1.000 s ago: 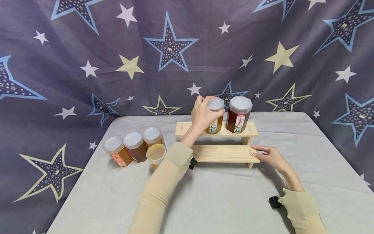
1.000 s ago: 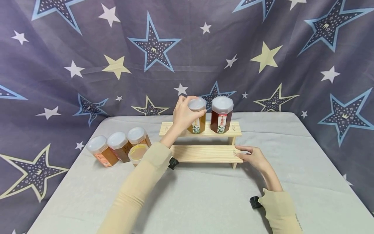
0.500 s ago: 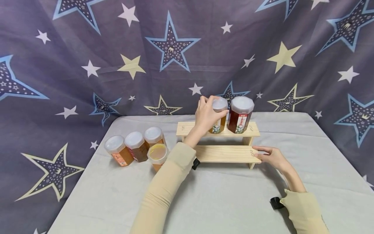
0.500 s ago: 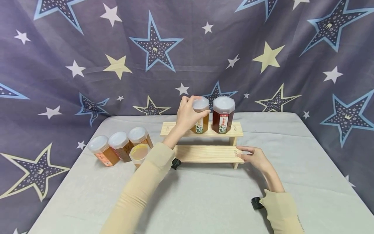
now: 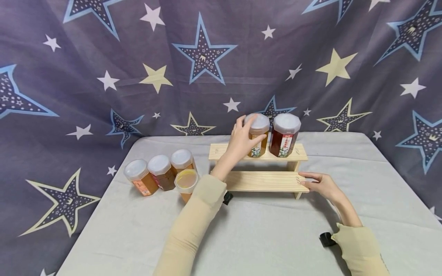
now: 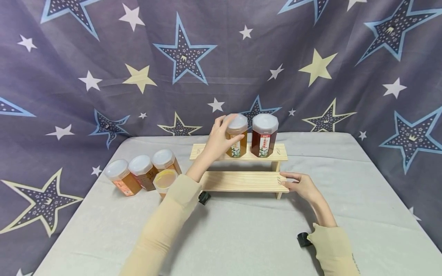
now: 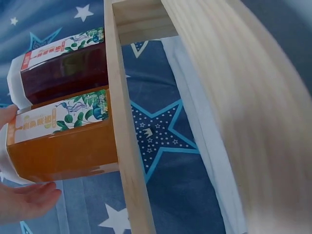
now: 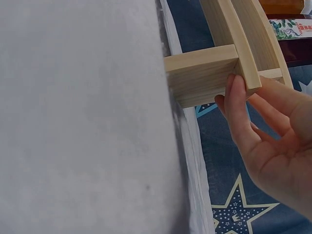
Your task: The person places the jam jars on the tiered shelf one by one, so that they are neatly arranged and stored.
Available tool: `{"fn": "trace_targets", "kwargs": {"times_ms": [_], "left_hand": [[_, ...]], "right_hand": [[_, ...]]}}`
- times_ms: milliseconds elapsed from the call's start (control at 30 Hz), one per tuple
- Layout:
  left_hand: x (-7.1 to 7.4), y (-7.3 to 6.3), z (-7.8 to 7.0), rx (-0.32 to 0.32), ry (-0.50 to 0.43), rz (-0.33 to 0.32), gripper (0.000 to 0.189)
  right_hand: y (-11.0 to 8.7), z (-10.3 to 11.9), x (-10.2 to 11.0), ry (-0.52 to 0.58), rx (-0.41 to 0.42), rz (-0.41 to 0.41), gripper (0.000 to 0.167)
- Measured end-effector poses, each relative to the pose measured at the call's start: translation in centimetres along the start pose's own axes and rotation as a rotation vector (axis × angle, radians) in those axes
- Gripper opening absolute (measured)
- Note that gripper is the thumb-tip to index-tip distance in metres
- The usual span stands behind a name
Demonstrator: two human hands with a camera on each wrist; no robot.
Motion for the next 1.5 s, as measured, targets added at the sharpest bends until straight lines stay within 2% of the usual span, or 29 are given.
{"fn": "trace_targets", "kwargs": {"times_ms": [133, 367, 500, 600, 833, 1033, 1333, 1500], "left_hand": [[0.4, -1.0, 0.1, -0.009, -0.043, -0.039, 0.060], [1.2, -3.2, -0.4, -0.113, -0.087, -0.154, 0.049], [1.4, -4.3, -0.4, -0.141, -0.111, -0.185, 0.044], [1.5, -4.9, -0.4, -0.152, -0.104, -0.174, 0.042], [1.8, -6.3, -0.4, -0.170, -0.020, -0.126, 0.039], [2.3, -7.5, 0.1, -0.151, 0.008, -0.088, 0.038], [3.6, -9.3, 0.9, -0.193, 0.036, -0.092, 0.037], [4.5, -10.3, 1.4, -0.159, 0.047, -0.061, 0.038]], "right_hand": [[0.0, -0.1, 0.0, 0.000, -0.005, -0.003, 0.048], [0.0, -0.3, 0.2, -0.020, -0.022, -0.016, 0.048], [0.0, -0.4, 0.2, -0.041, -0.027, -0.014, 0.048], [0.0, -0.5, 0.2, -0.045, -0.033, -0.014, 0.049], [0.0, -0.4, 0.3, -0.039, -0.027, -0.014, 0.049], [0.1, -0.4, 0.2, -0.019, -0.020, -0.006, 0.049], [0.1, -0.4, 0.1, -0.022, -0.019, -0.008, 0.049], [0.1, -0.5, 0.1, -0.026, -0.028, -0.008, 0.049]]}}
Point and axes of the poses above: each hand's wrist, its own y-axis towards the middle knuckle, its own x-axis out of the back of the hand, z = x × y, the point moved 6 cm from there along y, towards the middle knuckle, and after that the axes turned 8 degrees about -y, right-handed, at the moved point
